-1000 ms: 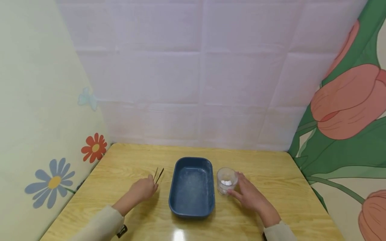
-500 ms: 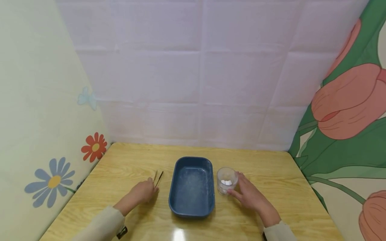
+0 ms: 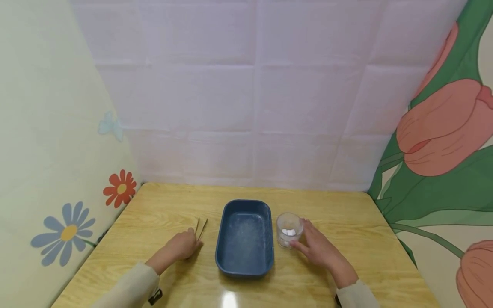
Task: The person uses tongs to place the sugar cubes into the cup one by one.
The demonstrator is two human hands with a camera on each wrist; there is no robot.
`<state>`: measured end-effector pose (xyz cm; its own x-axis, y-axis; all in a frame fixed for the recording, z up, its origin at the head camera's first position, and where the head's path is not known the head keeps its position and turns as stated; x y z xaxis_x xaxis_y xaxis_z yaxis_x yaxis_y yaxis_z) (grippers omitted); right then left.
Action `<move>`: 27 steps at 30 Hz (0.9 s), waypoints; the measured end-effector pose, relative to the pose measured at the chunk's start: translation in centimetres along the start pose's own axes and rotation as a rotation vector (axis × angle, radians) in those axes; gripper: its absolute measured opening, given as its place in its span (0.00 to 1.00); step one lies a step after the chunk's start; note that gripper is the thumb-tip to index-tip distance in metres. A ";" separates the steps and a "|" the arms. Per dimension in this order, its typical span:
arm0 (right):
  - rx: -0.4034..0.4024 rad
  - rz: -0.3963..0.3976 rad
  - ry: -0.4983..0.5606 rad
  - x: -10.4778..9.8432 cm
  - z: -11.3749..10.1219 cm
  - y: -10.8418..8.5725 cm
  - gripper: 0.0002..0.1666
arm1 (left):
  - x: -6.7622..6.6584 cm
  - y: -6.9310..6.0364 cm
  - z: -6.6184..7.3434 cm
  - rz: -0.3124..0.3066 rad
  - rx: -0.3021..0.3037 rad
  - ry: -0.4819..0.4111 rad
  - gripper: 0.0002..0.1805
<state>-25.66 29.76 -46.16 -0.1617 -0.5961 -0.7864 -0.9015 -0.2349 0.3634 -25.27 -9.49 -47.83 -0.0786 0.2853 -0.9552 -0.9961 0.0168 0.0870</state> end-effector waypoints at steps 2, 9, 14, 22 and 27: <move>-0.005 0.002 0.000 0.0 0.0 0.1 0.50 | 0.1 0.1 0.0 0.008 0.015 0.007 0.22; 0.004 -0.012 -0.006 0.0 -0.1 0.1 0.50 | 0.3 0.2 0.0 0.014 0.060 0.009 0.27; -0.023 0.000 0.005 -0.1 -0.3 0.1 0.49 | 0.1 0.3 -0.3 -0.029 0.035 -0.013 0.28; 0.008 -0.018 -0.067 -2.4 0.4 0.0 0.44 | -4.5 1.2 -2.0 0.076 0.090 -0.068 0.30; 0.008 0.120 -0.140 -5.3 1.3 0.3 0.31 | -8.2 1.5 -2.8 0.309 0.229 -0.015 0.29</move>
<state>-25.60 33.84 -42.54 -0.3220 -0.5065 -0.7999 -0.8756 -0.1620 0.4551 -26.28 -14.44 -40.65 -0.3713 0.3242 -0.8701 -0.8904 0.1412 0.4326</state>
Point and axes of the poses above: each hand's wrist, its own y-axis towards the middle knuckle, its own x-axis out of the palm, z = x × y, the point moved 8 cm from there along y, towards the middle knuckle, and after that the axes turned 15 degrees about z, right-handed, at the moved point
